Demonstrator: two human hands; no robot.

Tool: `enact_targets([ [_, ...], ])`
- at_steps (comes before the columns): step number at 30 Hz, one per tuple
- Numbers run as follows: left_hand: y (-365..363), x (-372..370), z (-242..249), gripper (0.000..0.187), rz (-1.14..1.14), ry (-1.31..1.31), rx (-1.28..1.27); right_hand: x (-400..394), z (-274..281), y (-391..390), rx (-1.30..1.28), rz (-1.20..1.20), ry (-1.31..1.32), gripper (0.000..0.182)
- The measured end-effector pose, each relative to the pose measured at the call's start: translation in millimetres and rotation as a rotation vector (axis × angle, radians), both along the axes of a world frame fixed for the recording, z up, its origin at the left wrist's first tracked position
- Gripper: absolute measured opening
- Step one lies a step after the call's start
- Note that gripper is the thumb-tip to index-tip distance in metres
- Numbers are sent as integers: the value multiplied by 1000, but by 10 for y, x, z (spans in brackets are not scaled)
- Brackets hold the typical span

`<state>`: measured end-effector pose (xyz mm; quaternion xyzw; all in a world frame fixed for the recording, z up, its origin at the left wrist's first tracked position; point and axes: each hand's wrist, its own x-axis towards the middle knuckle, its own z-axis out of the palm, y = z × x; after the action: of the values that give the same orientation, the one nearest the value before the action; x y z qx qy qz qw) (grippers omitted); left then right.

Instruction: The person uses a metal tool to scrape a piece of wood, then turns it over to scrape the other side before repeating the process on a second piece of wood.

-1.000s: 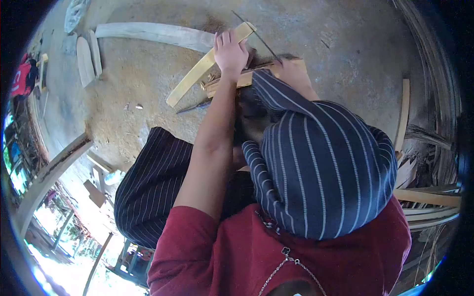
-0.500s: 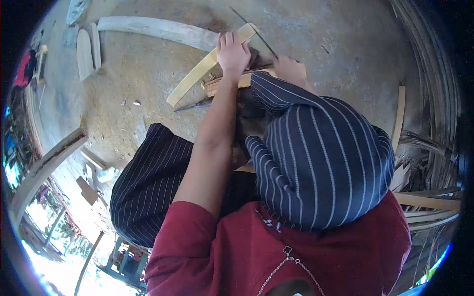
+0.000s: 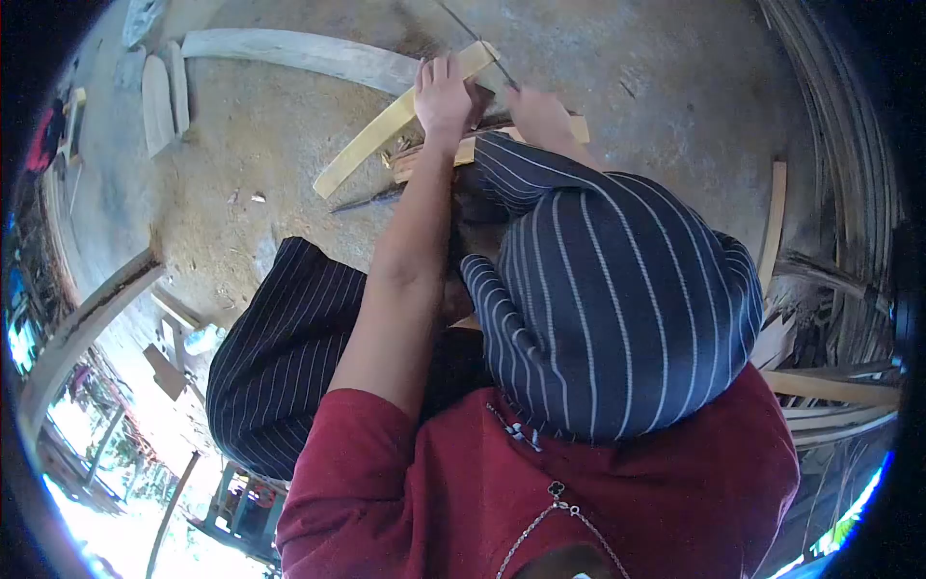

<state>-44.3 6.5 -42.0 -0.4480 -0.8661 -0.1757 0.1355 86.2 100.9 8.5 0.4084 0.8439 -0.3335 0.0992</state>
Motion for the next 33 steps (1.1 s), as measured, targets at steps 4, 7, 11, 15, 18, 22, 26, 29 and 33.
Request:
enact_targets([
  [4, -40, 25, 98, 42, 29, -38, -15, 406, -171, -131, 144, 140, -20, 32],
  [7, -19, 7, 38, 42, -13, -49, 8, 279, -34, 19, 196, 310, 25, 32],
  [11, -54, 14, 21, 44, -104, -50, -23, -73, -14, 70, 114, 57, 100, 40],
  [15, 25, 18, 72, 43, -9, -49, 12, 224, 43, -28, 159, 200, 110, 34],
  [18, 15, 49, 125, 41, 16, -84, 9, 564, -139, -236, 275, 247, 128, 27],
  [22, 19, 49, -6, 42, 86, -127, 10, 449, 165, -127, 156, 171, 8, 24],
  [26, -54, -17, 0, 45, -58, -69, -20, -30, 184, 97, 12, 167, 110, 44],
  [29, 2, -35, -70, 46, -22, -45, -22, -54, 3, 50, 77, 71, -4, 35],
  [33, -13, 37, 77, 45, 16, -77, -9, 309, -704, -79, 93, 37, -22, 38],
])
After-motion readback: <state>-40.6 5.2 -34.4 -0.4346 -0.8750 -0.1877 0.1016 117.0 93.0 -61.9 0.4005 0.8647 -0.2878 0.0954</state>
